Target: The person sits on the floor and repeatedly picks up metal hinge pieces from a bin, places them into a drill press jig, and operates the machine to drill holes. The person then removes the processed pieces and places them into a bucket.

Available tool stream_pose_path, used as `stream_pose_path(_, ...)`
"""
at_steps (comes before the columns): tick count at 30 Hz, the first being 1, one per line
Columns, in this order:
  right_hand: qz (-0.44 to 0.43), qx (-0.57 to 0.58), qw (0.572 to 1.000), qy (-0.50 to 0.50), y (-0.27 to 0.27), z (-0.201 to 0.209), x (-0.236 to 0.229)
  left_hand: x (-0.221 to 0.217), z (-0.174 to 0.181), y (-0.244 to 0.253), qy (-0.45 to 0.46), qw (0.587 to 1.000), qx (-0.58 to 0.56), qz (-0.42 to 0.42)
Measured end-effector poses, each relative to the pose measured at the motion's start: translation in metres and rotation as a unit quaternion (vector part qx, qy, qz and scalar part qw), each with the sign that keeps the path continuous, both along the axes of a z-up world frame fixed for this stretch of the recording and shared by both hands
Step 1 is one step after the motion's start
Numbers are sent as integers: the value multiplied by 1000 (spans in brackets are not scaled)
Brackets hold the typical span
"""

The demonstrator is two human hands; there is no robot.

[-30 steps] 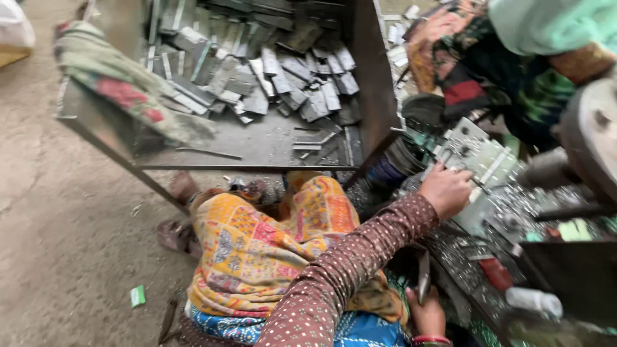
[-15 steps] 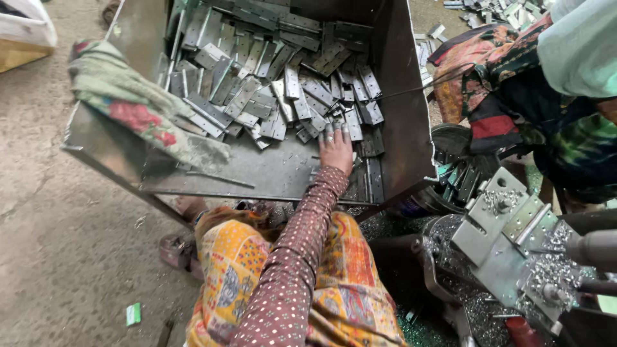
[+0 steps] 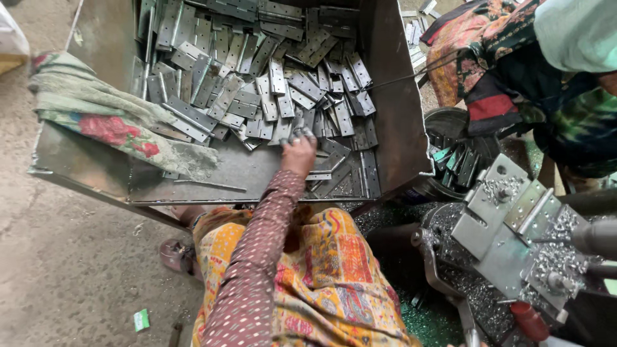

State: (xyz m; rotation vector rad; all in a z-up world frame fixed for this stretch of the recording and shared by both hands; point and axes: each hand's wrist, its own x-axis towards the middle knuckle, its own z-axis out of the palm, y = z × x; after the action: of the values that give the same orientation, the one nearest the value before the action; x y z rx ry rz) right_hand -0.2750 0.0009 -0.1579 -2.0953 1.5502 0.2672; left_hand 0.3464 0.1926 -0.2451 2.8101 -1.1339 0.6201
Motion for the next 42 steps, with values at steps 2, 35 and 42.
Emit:
stream_pose_path(2, 4, 4, 1000, -13, 5, -3, 1, -6, 17, 43, 226, 971, -72, 18)
stream_pose_path(35, 53, -31, 996, -59, 68, 24, 19, -378, 253, -103, 174, 927, -134, -303)
stream_pose_path(42, -9, -60, 998, -12, 97, -7, 29, -361, 239, -103, 108, 940, -148, -286)
